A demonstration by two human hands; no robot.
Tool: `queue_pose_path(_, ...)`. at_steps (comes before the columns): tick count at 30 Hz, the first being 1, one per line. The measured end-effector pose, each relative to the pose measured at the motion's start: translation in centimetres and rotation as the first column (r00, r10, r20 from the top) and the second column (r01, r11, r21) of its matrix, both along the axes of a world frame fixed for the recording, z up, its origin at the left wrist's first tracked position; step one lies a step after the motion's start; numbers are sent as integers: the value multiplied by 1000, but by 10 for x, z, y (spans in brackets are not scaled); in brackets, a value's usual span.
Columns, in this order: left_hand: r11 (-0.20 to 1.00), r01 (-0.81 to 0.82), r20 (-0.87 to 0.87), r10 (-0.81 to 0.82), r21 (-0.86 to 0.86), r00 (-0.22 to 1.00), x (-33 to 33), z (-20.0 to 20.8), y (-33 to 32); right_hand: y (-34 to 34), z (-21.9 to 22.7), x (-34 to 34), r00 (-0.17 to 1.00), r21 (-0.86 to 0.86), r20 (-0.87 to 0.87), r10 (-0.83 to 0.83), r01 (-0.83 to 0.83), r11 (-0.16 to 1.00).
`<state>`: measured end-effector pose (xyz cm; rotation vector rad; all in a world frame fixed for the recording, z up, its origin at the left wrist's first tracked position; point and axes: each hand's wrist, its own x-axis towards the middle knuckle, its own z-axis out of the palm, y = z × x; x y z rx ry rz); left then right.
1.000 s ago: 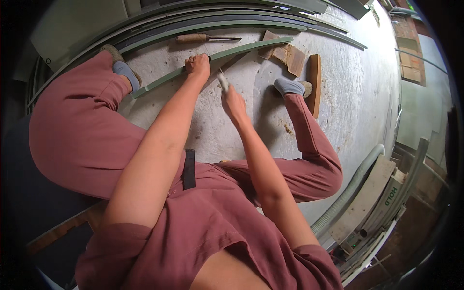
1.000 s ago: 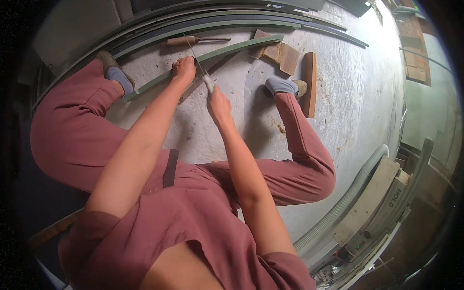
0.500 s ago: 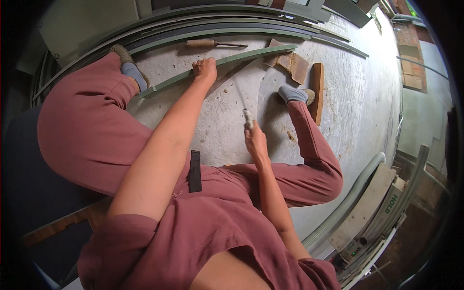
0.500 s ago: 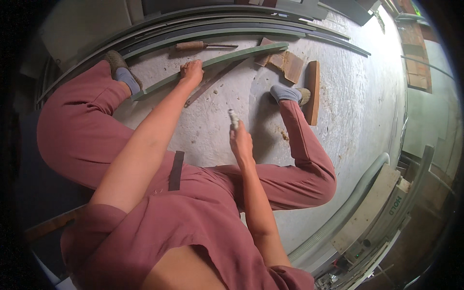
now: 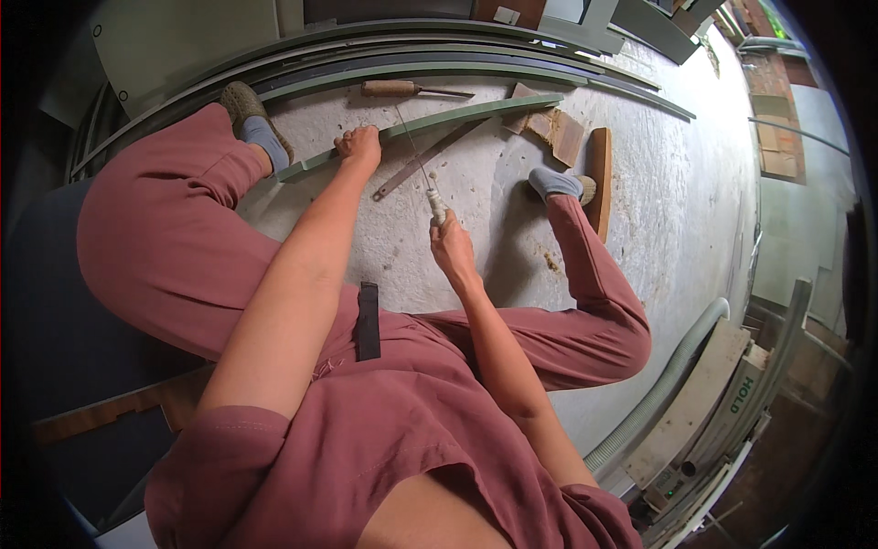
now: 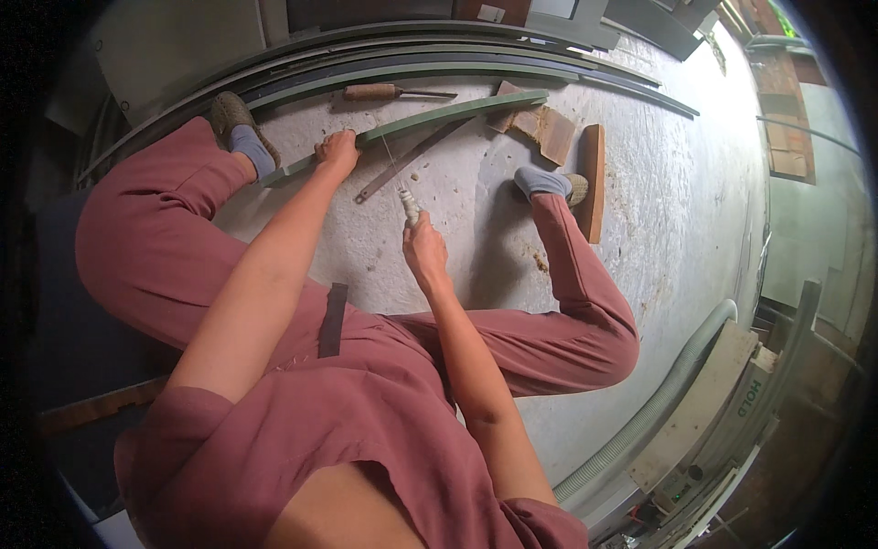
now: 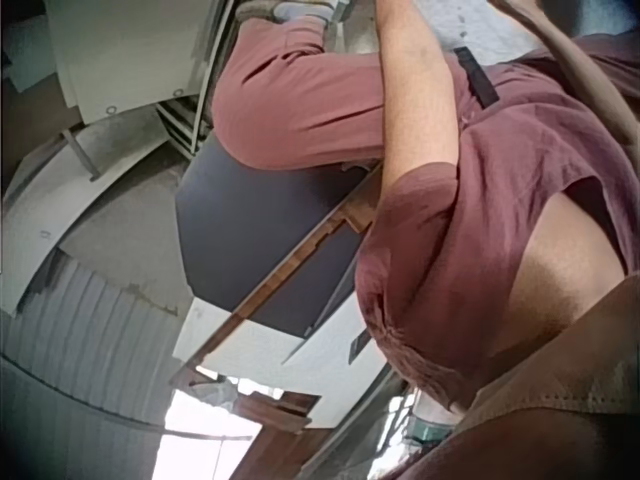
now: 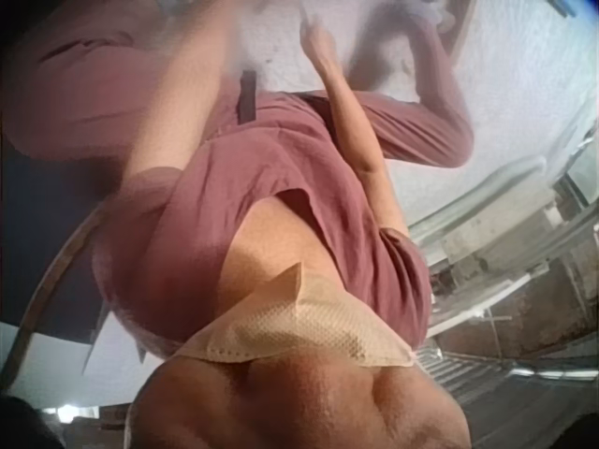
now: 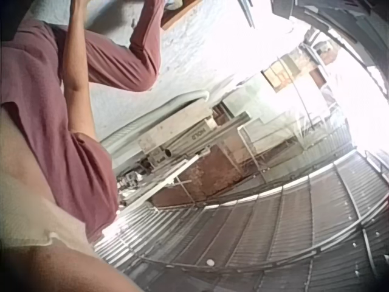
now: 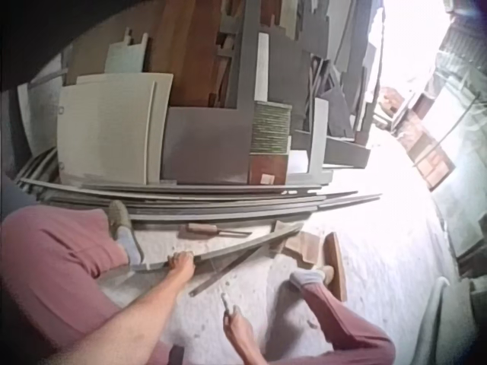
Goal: Sawing a thin curved piece of wood while sitting on the floor of a woodworking workshop.
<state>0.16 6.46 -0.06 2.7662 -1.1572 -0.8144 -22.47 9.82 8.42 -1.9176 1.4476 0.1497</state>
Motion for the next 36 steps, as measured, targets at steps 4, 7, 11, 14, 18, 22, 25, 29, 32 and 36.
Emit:
queue_pose_path(4, 1000, -8, -5, 8, 5, 1000, 2, -1, 2, 2, -12, 1, 998, 40, -65, 3, -1, 999)
queue_pose_path(7, 1000, -23, 17, 24, -20, 1000, 1, -2, 3, -4, -25, 9, 999, -2, 1, 32, -32, 999)
queue_pose_path(11, 999, -27, 49, 28, -17, 998, -8, 12, -4, -52, -43, 62, 990, -90, 113, 81, -71, 993)
queue_pose_path(14, 998, -27, -43, 30, 62, 999, -3, 11, -7, -61, -48, 82, 994, -93, 86, 72, -64, 994)
queue_pose_path(18, 995, -73, -49, 76, 68, 996, 1, 0, -3, -33, -49, 35, 994, -79, 71, 87, -82, 994)
queue_pose_path(22, 991, -47, -69, 56, 122, 996, 4, 17, -3, -5, -31, -11, 997, 9, 7, 79, -79, 997)
queue_pose_path(25, 997, -82, 3, 82, 11, 997, 3, 2, 2, -15, -36, 11, 995, -9, 14, 94, -94, 996)
queue_pose_path(29, 992, -66, -57, 72, 107, 996, -2, 14, -12, -68, -47, 75, 979, -128, 173, 105, -83, 988)
queue_pose_path(32, 994, -67, -89, 75, 84, 993, -2, 10, -8, -70, -48, 82, 988, -134, 110, 110, -95, 986)
queue_pose_path(36, 992, -63, -94, 74, 113, 993, 3, 9, -6, -30, -48, 15, 993, -52, 47, 104, -101, 993)
